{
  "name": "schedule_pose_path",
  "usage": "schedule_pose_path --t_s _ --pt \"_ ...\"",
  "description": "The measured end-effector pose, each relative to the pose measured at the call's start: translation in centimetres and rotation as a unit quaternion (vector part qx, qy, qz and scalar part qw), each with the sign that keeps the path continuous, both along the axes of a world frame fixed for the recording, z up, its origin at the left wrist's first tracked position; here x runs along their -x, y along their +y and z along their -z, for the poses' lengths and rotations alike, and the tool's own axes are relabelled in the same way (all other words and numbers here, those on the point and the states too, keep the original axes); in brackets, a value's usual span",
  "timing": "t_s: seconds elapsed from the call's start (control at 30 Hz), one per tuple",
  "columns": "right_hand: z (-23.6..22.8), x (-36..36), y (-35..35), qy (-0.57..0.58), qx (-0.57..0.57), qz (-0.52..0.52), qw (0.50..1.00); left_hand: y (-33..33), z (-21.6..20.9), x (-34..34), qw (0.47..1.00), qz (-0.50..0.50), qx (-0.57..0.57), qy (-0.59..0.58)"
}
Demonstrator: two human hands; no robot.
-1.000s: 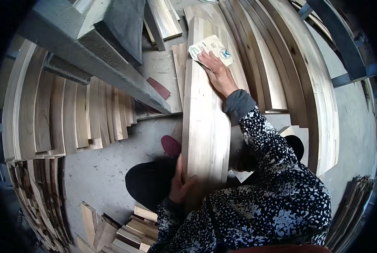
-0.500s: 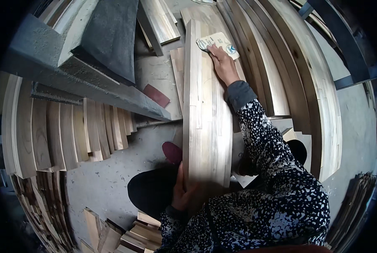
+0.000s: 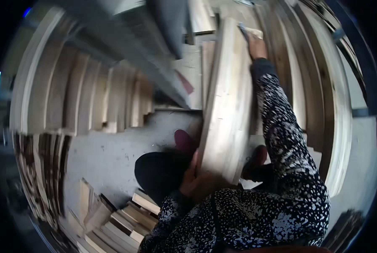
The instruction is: Sanding wood planks manually using sandpaper in a manufacturing facility.
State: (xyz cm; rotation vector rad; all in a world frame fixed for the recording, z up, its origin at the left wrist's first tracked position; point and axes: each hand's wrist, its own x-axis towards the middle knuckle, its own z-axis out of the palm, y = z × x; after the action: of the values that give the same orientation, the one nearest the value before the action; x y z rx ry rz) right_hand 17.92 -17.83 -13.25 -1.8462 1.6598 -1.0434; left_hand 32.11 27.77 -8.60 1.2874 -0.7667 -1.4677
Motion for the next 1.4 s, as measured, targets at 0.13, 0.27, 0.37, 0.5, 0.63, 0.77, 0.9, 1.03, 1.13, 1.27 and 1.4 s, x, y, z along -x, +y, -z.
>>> schedule_pose_path --t_s 0.13,0.27,0.37,0.5,0.63,0.77,0.9,1.03,1.13,1.27,1.4 --pt "0.1 2.2 5.6 -0.091 0.004 -0.105 0.99 1.1 3.0 1.5 0.987 0.011 -0.041 0.157" --pt "1.0 4.9 16.4 -0.142 -0.007 -0.151 0.978 0.5 2.9 1.5 0.992 0.068 0.035 0.099" --pt "0.4 6.2 25.8 0.085 0.067 -0.216 0.97 1.1 3.7 2.4 0.996 0.022 0.055 0.064" --pt "-1.4 5.6 26.2 0.115 0.087 -0.248 0.958 0.7 4.8 3.2 0.998 0.01 0.05 0.035" --pt "-0.6 5.3 18.9 0.12 0.101 -0.206 0.966 0.4 4.6 2.8 0.998 0.026 0.053 0.007" --pt "-0.7 4.0 16.3 -0.001 0.029 -0.138 0.99 -0.4 4.0 3.2 0.999 -0.001 0.032 0.004" --pt "-1.9 3.9 24.0 0.013 0.047 -0.222 0.974 -0.4 3.1 2.4 0.998 -0.04 0.01 -0.045" --pt "-0.9 7.9 36.0 0.083 0.03 -0.331 0.94 -0.5 4.6 2.2 0.998 -0.055 -0.009 0.025" --pt "-2.2 8.7 37.9 0.113 0.008 -0.345 0.932 -0.8 4.4 2.9 0.995 -0.059 -0.004 0.078" --pt "-1.6 7.5 31.0 0.097 0.076 -0.311 0.942 -1.0 3.8 3.8 0.994 -0.044 -0.021 0.097" --pt "-1.0 4.9 26.2 0.077 0.123 -0.253 0.957 -0.7 4.1 3.9 0.997 -0.036 -0.041 0.061"
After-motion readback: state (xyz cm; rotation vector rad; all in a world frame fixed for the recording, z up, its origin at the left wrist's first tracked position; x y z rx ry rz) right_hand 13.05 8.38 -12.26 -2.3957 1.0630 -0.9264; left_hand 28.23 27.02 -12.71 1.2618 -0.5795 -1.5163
